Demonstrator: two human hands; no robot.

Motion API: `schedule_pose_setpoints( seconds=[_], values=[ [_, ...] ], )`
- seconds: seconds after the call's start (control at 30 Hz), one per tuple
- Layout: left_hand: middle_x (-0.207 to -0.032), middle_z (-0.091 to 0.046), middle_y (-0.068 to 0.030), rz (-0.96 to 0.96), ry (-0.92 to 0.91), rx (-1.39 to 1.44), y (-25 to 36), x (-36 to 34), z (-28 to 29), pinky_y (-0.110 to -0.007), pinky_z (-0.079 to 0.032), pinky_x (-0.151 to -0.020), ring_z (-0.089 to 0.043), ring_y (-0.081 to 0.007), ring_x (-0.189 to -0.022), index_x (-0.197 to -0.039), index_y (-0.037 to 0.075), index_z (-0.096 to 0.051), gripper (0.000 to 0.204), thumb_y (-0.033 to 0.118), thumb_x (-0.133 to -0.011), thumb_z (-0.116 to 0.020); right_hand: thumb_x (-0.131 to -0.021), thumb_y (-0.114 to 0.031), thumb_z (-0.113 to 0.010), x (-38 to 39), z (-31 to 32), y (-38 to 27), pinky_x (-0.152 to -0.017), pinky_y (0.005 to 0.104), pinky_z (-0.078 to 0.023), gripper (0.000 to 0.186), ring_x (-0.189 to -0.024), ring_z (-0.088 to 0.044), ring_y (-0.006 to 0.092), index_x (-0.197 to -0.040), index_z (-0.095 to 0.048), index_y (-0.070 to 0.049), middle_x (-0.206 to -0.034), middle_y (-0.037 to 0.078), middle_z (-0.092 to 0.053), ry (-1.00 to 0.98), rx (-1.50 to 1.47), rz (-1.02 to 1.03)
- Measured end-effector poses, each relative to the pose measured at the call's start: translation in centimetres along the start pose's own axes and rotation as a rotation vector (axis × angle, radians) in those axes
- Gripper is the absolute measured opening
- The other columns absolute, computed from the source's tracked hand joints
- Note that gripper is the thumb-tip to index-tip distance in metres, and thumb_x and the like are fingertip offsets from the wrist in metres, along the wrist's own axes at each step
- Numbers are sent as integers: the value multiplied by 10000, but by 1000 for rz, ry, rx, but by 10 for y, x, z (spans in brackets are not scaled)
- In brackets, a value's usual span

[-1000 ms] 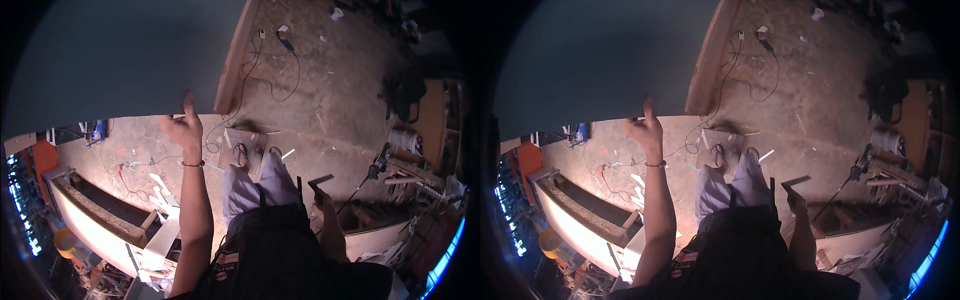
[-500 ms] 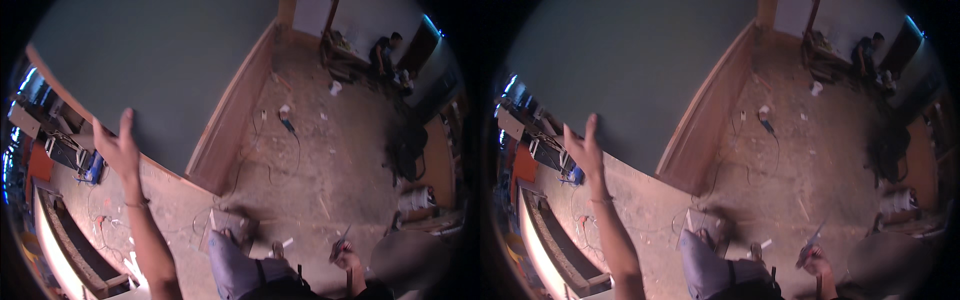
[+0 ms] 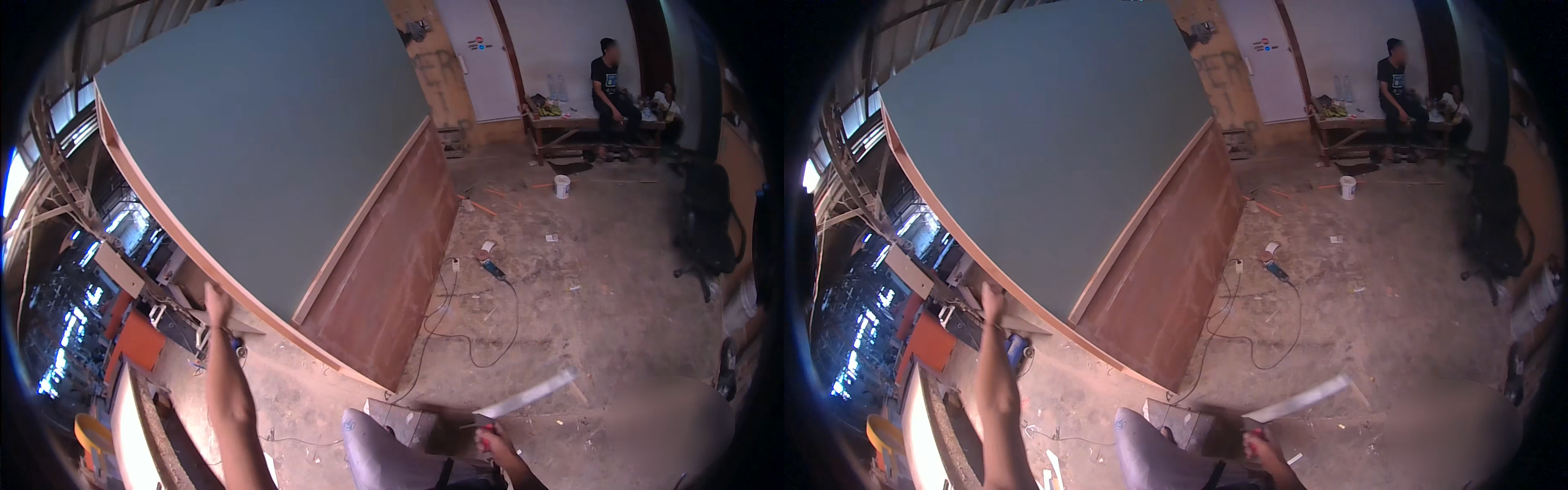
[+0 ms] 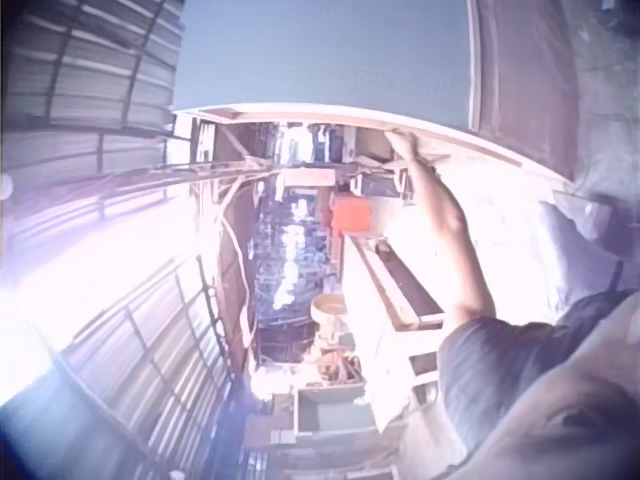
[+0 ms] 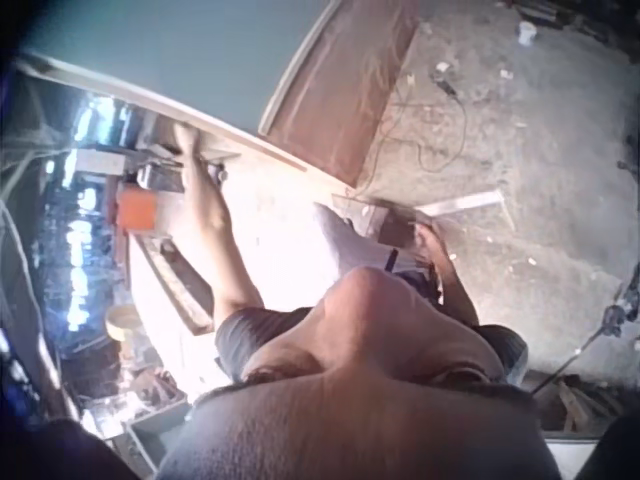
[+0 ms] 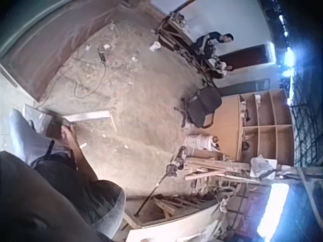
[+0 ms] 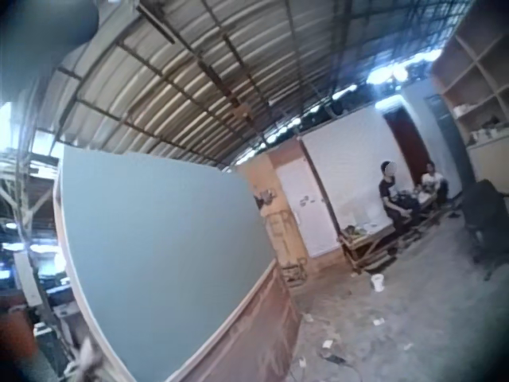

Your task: The person trims the excess edge of a laminate sheet on a wooden cabinet using a square tool. The person then picks up a loose piece of wood and places it on the floor.

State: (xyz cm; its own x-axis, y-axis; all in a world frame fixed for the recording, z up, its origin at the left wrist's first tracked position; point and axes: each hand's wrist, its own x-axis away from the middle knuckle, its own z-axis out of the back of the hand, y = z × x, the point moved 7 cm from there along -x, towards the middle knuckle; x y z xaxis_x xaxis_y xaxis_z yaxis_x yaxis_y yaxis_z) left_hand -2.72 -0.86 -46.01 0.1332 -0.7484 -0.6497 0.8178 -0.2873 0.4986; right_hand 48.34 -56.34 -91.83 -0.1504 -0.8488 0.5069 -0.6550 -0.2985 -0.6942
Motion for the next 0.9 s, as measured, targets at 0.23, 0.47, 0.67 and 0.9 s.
schedule_pose_setpoints(
  seconds=[0.23, 0.47, 0.67, 0.9],
  values=[
    [-1135, -714, -249, 648, -1002, -285, -170, 421, -26, -554, -566, -886, -692, -440, -1043, -1162, 12, -677, 353, 232, -893, -618, -973, -410, -717, 81, 305, 128, -371, 365, -408, 331, -399, -468, 177, -810, -540, -182, -544, -4, -444, 652, -36, -228],
    [-1241, -732, -146, 1514, -1531, -123, -144, 742, 52, -563, -597, -900, -715, -353, -1066, -1269, 91, -718, 483, 447, -944, -736, -1005, -455, -662, 248, 440, 163, -343, 373, -339, 364, -374, -418, 166, -812, -512, -185, -505, -22, -371, 1012, 47, -398],
    [-1433, -651, -136, 1314, -1284, -130, -165, 744, -13, -479, -574, -941, -658, -289, -1223, -1534, 103, -553, 766, 344, -872, -855, -972, -407, -722, 196, 352, 121, -363, 350, -245, 301, -376, -299, 162, -824, -539, -220, -520, -35, -310, 942, -97, -489],
    [-1364, -658, -304, 924, -848, -94, -278, 728, -114, -443, -492, -1110, -612, -410, -1324, -1443, -76, -545, 878, 288, -742, -927, -1016, -327, -725, -22, 171, 126, -467, 318, -406, 159, -484, -428, 110, -1022, -636, -196, -620, -55, -387, 370, -20, -661]
  ],
)
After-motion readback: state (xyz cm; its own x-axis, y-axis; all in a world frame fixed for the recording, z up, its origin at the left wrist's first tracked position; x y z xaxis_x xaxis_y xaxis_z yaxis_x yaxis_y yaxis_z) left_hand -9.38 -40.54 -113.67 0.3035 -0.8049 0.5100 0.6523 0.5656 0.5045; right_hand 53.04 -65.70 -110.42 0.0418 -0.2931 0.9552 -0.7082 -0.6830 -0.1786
